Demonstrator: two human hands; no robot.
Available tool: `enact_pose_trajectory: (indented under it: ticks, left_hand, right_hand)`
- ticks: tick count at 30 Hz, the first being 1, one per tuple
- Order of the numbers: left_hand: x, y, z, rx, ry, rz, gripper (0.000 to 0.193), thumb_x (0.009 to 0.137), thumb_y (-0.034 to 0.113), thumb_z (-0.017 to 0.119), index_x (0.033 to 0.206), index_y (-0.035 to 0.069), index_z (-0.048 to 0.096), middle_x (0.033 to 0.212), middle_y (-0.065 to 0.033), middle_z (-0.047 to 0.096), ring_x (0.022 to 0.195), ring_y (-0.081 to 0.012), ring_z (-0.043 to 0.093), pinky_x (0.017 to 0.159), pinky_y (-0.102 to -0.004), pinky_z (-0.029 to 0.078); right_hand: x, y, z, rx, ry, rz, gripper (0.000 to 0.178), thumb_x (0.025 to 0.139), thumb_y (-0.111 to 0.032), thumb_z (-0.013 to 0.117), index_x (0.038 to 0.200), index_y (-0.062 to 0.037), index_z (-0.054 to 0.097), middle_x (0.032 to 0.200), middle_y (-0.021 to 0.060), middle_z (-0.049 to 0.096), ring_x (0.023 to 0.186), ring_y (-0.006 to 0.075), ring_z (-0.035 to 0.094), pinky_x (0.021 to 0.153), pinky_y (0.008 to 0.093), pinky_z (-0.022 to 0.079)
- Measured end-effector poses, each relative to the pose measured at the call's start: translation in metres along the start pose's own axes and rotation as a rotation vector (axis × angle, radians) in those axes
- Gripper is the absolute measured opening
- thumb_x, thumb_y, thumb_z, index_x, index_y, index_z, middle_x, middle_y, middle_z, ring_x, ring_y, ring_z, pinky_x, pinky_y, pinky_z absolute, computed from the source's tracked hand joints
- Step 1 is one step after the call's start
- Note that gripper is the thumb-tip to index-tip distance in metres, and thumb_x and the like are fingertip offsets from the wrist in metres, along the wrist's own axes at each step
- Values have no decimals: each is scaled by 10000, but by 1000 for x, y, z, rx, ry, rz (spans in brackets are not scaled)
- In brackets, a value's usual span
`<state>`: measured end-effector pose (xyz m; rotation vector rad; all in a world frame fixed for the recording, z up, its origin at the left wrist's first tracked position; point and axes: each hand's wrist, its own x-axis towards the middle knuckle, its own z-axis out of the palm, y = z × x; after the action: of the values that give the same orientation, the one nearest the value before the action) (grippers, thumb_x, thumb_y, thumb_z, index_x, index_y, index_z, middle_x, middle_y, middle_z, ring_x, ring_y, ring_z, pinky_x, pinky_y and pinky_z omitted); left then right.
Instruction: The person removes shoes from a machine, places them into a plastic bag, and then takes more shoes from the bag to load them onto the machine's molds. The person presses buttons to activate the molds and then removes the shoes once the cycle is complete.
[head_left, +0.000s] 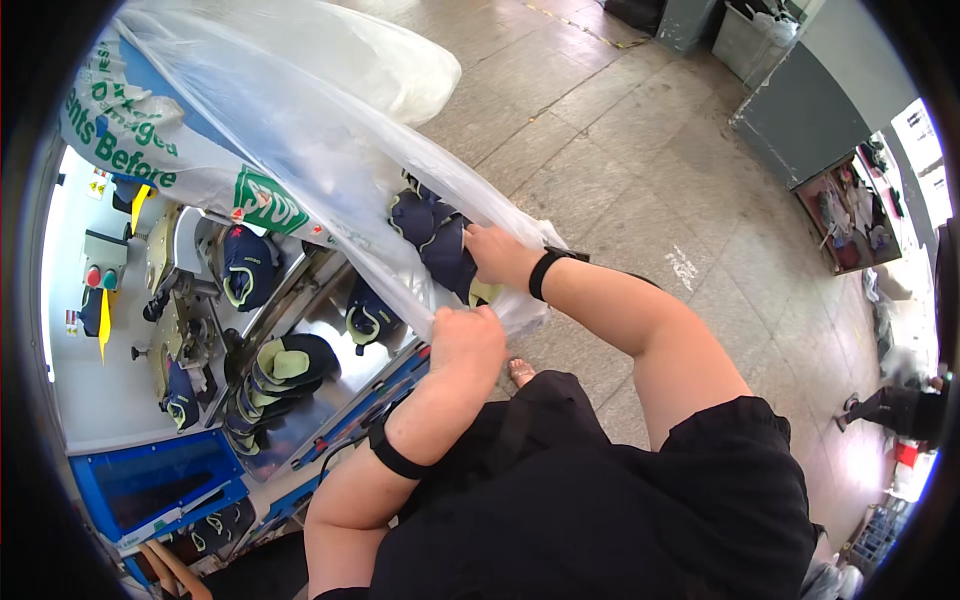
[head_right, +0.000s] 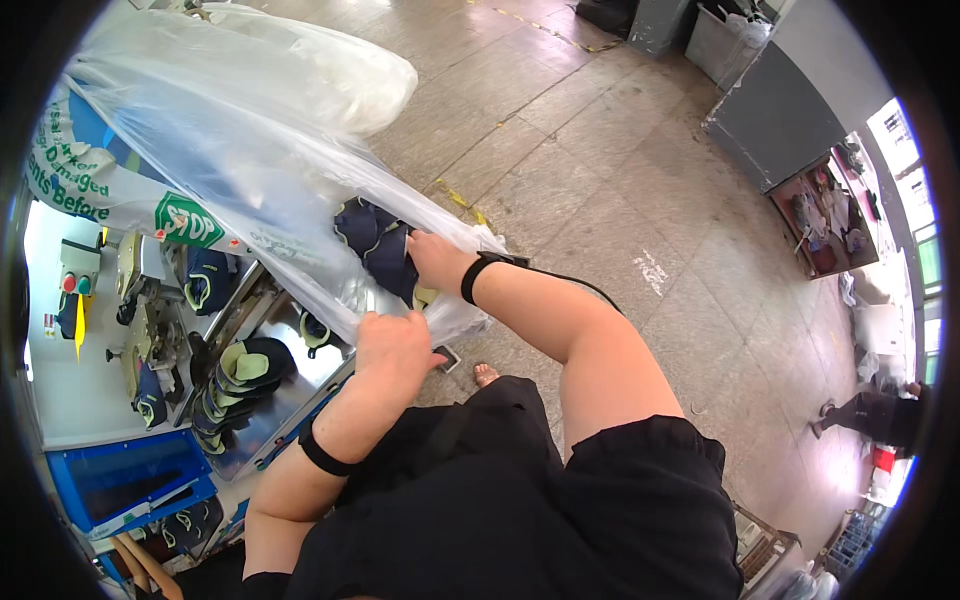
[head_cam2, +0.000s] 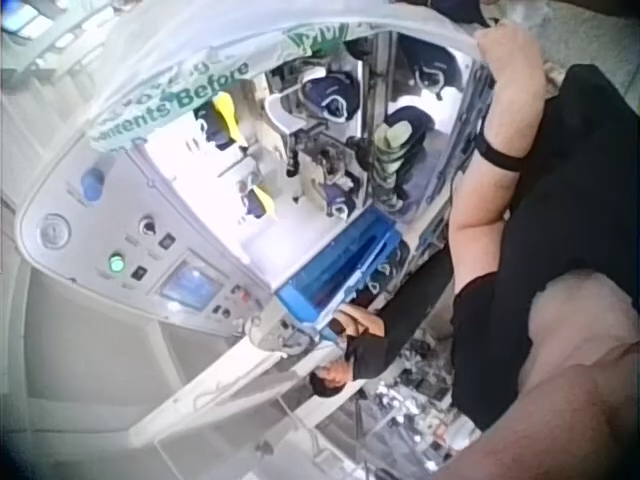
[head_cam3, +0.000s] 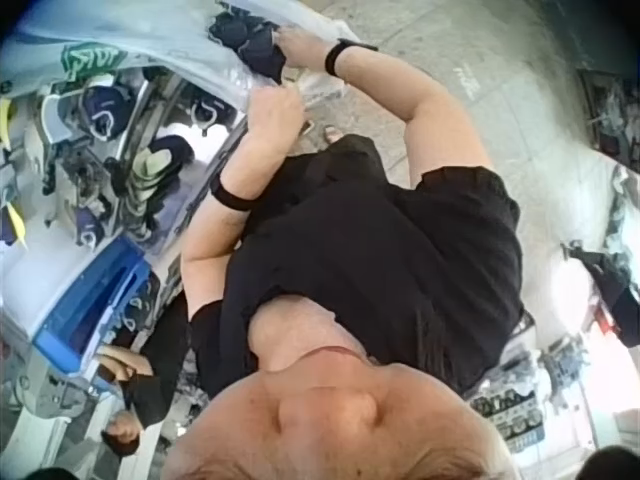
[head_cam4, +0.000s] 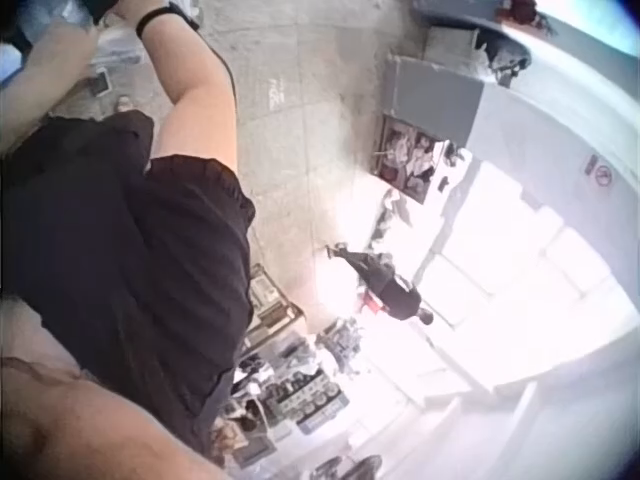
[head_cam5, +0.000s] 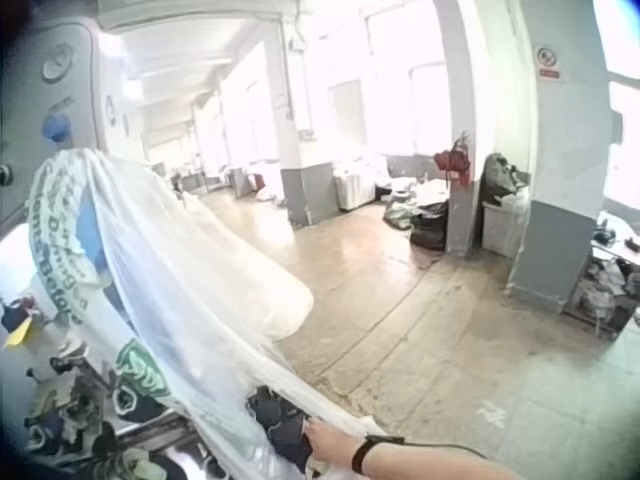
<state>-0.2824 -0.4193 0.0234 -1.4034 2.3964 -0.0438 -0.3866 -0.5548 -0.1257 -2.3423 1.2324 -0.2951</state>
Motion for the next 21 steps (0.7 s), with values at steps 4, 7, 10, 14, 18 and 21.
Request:
enact_pose_trajectory:
  ticks: [4,7,10,14,18,21]
  left_hand:
    - [-3,-12,2,-143,62,-140,433,908,501,575,875,71,607,694,-60,662,661,-256,673,659,-380,471]
    - [2,-25,-8,-321,239,-298,432,910,430,589,1030,15,569,915,-188,659,833,-333,666,708,-474,497]
    - [15,-41,-7,-672,522,-318,708,778,317,746,1297,-17,401,1148,-231,573,1001,-365,602,844,-461,488]
    - [35,-52,-3,-1175,776,-47,1170,621,99,879,1520,42,132,1445,-198,363,1256,-321,464,966,-455,484]
    - [37,-73,30,-557,1128,-44,1017,772,233,825,1411,-117,115,1339,-316,400,1151,-356,549,969,-418,486]
    - [22,-90,23,-638,1369,97,997,709,247,885,1331,-105,191,1172,-173,520,1046,-322,562,911,-469,394]
  right_hand:
    - [-7,-18,-40,-37,38,-76,427,666,-11,691,1072,10,562,1042,204,559,995,370,601,861,425,502]
    - [-33,-37,-84,-32,316,-90,484,660,-17,689,1121,-32,541,1076,146,557,1058,320,574,846,407,480]
    - [-65,-49,-123,212,526,-28,348,764,52,563,1101,-24,525,988,188,572,992,383,597,796,446,491]
    - [-100,-64,-164,111,799,-140,188,840,-139,548,1001,-66,614,962,171,613,934,337,585,838,410,481]
    - [-105,-86,-156,407,1022,-520,266,818,-106,601,1071,-43,550,1162,194,533,1029,377,575,902,428,464]
    - [-111,-115,-155,277,1064,-519,338,771,-160,648,1051,-10,534,1123,189,524,983,399,573,844,434,484]
